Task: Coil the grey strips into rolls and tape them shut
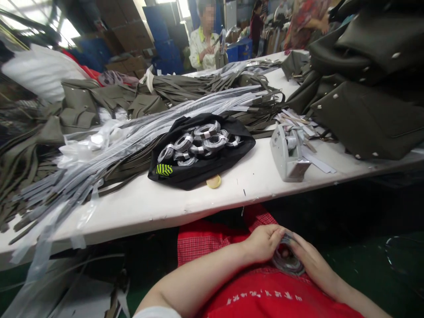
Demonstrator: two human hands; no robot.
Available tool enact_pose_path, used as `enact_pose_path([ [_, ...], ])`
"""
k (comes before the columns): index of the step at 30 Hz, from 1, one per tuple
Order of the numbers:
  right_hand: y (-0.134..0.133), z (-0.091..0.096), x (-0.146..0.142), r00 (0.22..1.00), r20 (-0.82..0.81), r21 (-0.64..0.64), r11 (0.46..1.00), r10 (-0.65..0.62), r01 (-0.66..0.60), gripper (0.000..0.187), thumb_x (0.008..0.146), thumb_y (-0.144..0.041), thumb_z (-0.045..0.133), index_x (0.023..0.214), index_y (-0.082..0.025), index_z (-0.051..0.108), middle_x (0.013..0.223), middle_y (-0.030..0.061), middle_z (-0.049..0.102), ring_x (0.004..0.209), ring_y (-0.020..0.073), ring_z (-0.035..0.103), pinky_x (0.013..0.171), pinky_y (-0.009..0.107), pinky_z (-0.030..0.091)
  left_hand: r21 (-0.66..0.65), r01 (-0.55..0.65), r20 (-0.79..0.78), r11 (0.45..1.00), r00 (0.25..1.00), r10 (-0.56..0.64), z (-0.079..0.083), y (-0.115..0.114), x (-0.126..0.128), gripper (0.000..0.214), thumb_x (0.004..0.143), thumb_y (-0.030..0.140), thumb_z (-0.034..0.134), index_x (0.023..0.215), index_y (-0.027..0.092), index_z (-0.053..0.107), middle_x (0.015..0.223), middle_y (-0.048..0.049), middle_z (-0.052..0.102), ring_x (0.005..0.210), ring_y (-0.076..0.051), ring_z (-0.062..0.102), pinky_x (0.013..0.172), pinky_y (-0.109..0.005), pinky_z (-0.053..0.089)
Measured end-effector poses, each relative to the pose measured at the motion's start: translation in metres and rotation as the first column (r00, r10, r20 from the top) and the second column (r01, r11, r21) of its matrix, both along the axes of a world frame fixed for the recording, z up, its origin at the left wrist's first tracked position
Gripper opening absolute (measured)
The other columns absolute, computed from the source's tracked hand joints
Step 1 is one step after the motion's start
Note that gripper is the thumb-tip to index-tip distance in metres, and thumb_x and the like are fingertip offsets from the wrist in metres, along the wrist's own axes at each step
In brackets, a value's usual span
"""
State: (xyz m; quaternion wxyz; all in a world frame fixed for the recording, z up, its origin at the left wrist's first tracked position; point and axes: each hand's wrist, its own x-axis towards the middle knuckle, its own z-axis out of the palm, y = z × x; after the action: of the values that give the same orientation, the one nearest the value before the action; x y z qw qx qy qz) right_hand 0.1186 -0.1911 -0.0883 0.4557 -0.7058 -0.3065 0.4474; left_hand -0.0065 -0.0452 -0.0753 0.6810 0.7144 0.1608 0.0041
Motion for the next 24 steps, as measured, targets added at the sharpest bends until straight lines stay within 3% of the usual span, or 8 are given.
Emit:
enact_pose_path([
  [3, -0.005, -0.002, 0.002, 0.999, -0.028, 0.010, 1.000, 0.020, -0.019, 0.058, 0.087, -0.065, 0.060, 0.122, -0.019, 0.067, 0.126, 0.0139, 0.070, 0.127, 0.0354, 0.056, 0.109, 0.047, 0.046, 0.170, 0.042, 0.036, 0.985, 0.998, -0.049, 0.011, -0.003, -0.001, 0.056, 0.104, 0.043, 0.021, 0.119, 0.013, 0.066, 0.110, -0.0110, 0.071, 0.104, -0.021, 0.065, 0.097, -0.034, 0.050],
  [6, -0.008, 0.000, 0.001, 0.996, -0.094, 0.005, 1.000, -0.013, 0.014, 0.058, 0.088, -0.067, 0.056, 0.118, -0.019, 0.067, 0.126, 0.0140, 0.069, 0.122, 0.0347, 0.059, 0.108, 0.046, 0.047, 0.309, -0.003, 0.009, 0.951, 1.000, 0.001, 0.020, -0.011, -0.001, 0.047, 0.103, 0.040, 0.028, 0.134, 0.016, 0.054, 0.129, -0.0122, 0.063, 0.119, -0.023, 0.058, 0.105, -0.038, 0.046],
  [8, -0.008, 0.005, -0.001, 0.993, -0.104, -0.029, 0.998, -0.058, 0.055, 0.063, 0.085, -0.072, 0.056, 0.117, -0.019, 0.067, 0.126, 0.0140, 0.069, 0.123, 0.0355, 0.058, 0.108, 0.046, 0.047, 0.358, -0.044, -0.013, 0.933, 0.999, 0.052, 0.022, -0.016, 0.001, 0.041, 0.102, 0.037, 0.032, 0.130, 0.017, 0.055, 0.123, -0.0116, 0.064, 0.113, -0.023, 0.060, 0.101, -0.038, 0.048],
  [11, -0.004, 0.012, -0.004, 0.989, -0.052, -0.087, 0.987, -0.137, 0.132, 0.070, 0.077, -0.081, 0.057, 0.109, -0.020, 0.068, 0.115, 0.0130, 0.071, 0.121, 0.0366, 0.058, 0.104, 0.045, 0.048, 0.405, -0.085, -0.003, 0.910, 0.996, 0.094, 0.024, -0.014, 0.008, 0.038, 0.102, 0.033, 0.029, 0.104, 0.017, 0.064, 0.098, -0.0082, 0.067, 0.093, -0.020, 0.062, 0.089, -0.034, 0.051],
  [14, 0.009, 0.019, -0.009, 0.990, -0.065, -0.029, 0.992, -0.128, 0.126, 0.063, 0.080, -0.081, 0.054, 0.091, -0.020, 0.068, 0.085, 0.0075, 0.069, 0.088, 0.0293, 0.064, 0.079, 0.038, 0.054, 0.415, -0.121, 0.021, 0.902, 0.992, 0.123, 0.033, 0.000, 0.016, 0.040, 0.103, 0.033, 0.028, 0.090, 0.018, 0.063, 0.086, -0.0050, 0.064, 0.082, -0.018, 0.060, 0.081, -0.030, 0.049],
  [18, 0.026, 0.019, -0.016, 0.983, -0.168, 0.085, 0.992, -0.077, 0.092, 0.059, 0.082, -0.078, 0.055, 0.087, -0.020, 0.065, 0.066, 0.0009, 0.059, 0.063, 0.0196, 0.054, 0.059, 0.031, 0.045, 0.452, -0.027, -0.038, 0.892, 0.998, 0.050, 0.042, 0.020, 0.017, 0.036, 0.102, 0.034, 0.032, 0.084, 0.019, 0.060, 0.082, -0.0019, 0.062, 0.078, -0.016, 0.058, 0.075, -0.026, 0.046],
  [21, 0.033, 0.007, -0.019, 0.983, -0.182, 0.078, 0.997, -0.008, 0.023, 0.062, 0.081, -0.080, 0.055, 0.088, -0.019, 0.066, 0.067, 0.0016, 0.060, 0.066, 0.0209, 0.058, 0.064, 0.032, 0.048, 0.486, 0.041, -0.129, 0.873, 0.991, 0.025, 0.033, 0.025, 0.012, 0.029, 0.099, 0.029, 0.036, 0.083, 0.020, 0.058, 0.084, -0.0019, 0.063, 0.077, -0.016, 0.056, 0.076, -0.026, 0.046],
  [24, 0.037, -0.010, -0.021, 0.980, -0.192, 0.073, 0.997, 0.044, -0.031, 0.069, 0.077, -0.083, 0.055, 0.098, -0.019, 0.070, 0.085, 0.0080, 0.070, 0.086, 0.0286, 0.066, 0.079, 0.037, 0.053, 0.511, 0.031, -0.150, 0.859, 0.987, 0.054, 0.016, 0.023, 0.009, 0.022, 0.094, 0.022, 0.039, 0.082, 0.020, 0.057, 0.084, -0.0023, 0.063, 0.078, -0.016, 0.056, 0.079, -0.027, 0.046],
])
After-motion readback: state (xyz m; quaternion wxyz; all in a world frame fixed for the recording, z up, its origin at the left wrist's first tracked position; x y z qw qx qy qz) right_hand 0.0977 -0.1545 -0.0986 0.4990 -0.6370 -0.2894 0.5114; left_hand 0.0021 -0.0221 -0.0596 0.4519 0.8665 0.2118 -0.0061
